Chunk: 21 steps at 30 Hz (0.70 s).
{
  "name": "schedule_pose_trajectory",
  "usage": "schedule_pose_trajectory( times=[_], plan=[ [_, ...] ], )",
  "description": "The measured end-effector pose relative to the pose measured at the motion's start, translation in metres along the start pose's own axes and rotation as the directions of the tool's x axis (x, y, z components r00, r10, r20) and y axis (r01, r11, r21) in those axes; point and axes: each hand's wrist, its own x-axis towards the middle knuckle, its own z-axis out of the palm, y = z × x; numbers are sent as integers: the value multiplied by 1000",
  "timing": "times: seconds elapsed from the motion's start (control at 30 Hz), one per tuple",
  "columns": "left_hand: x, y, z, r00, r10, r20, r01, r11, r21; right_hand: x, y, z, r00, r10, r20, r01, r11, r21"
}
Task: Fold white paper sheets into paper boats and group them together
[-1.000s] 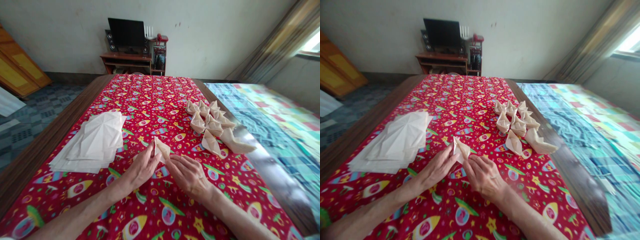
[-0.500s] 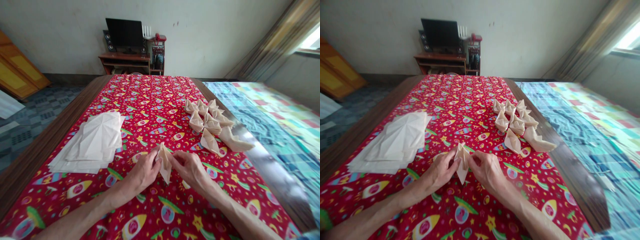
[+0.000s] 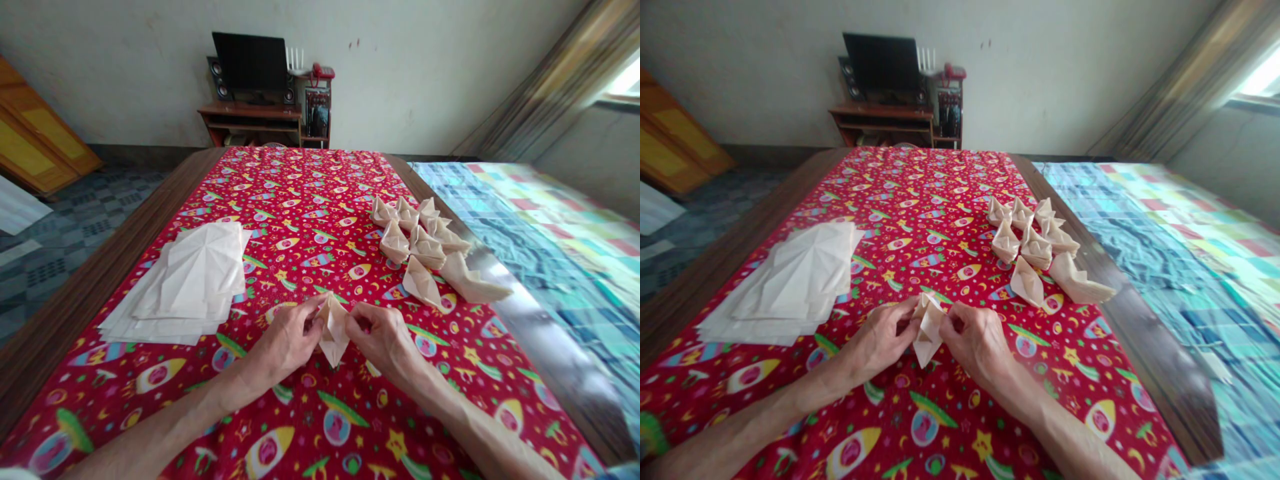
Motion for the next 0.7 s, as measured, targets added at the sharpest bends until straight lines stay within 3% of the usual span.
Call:
schedule_pose_trajectory(
  times=[0.13,0.27,0.6,0.7],
  plan=[
    [3,-4,0,998,-24,63,37,977,-211,1,5,4,999,-40,-11,41,999,20],
    [5,-11,2,993,-37,108,83,881,-466,1,7,5,998,-57,17,56,997,49],
    [-2,4,-10,945,-94,315,291,685,-667,-3,9,7,998,12,64,-20,991,132],
    [0,4,-6,950,-137,282,284,755,-591,-3,8,7,996,1,84,-16,986,169]
  ],
)
